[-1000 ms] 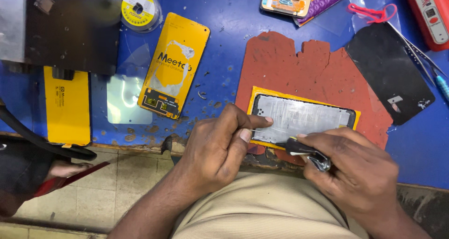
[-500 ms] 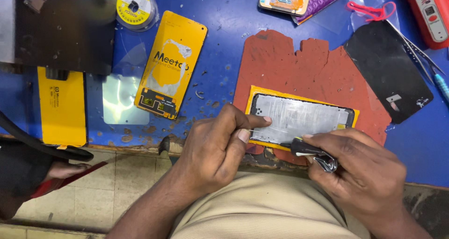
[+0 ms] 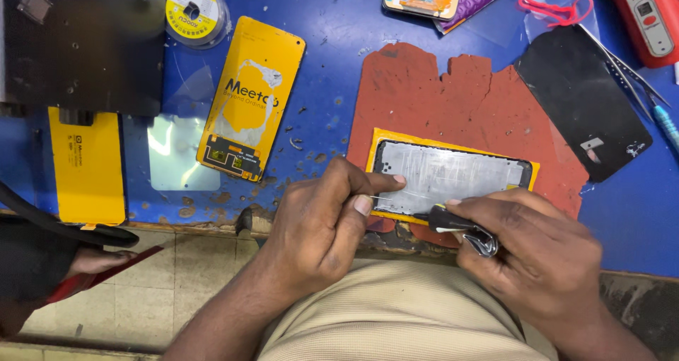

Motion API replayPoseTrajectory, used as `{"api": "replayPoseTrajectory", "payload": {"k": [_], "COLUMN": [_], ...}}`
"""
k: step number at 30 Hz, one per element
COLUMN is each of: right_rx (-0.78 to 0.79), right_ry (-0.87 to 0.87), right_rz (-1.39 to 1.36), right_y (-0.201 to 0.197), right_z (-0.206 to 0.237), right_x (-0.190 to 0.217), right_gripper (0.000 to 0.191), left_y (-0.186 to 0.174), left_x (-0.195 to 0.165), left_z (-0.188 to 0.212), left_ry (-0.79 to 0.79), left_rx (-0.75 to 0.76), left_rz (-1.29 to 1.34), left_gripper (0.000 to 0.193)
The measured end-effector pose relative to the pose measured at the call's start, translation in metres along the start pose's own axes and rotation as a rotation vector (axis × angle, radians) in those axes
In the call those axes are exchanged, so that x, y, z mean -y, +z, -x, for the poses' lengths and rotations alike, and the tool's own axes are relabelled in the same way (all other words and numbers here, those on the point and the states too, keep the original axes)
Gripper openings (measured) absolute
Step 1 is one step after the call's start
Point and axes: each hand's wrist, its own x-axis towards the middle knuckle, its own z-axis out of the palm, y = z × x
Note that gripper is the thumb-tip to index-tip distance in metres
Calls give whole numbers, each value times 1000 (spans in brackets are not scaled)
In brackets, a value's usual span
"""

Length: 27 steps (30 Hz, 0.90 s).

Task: The person works on a disassembled smartphone at a repair bench. They first handle the phone mid-frame, then use a small blade to scrape old adhesive off the phone frame, and finally peel the backing from an adhesive sheet on a replacement screen assembly and align it with the frame.

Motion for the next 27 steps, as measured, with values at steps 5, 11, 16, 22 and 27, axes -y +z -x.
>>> {"api": "replayPoseTrajectory", "payload": {"k": [5,11,16,22,27], "right_rx": [-23,-6,-9,-14,-10], "right_ry": [-12,-16,4,-24,6], "right_rz": [75,68,72,54,63], "right_y": [-2,-4,-6,-7,-9], "right_z": [1,2,3,4,5], "right_x": [0,-2,-3,-5,-7], "right_gripper": [34,37,35,37,36], "left_y": [-1,0,0,2,2], "left_x": [1,0,0,0,0], "left_z": [0,0,0,0,0], "left_ry": [40,-9,4,2,-12], "left_rx": [-12,-3,-8,-9,-14], "left_rz": [1,6,2,6,-3], "left_gripper": [1,2,1,1,1]}}
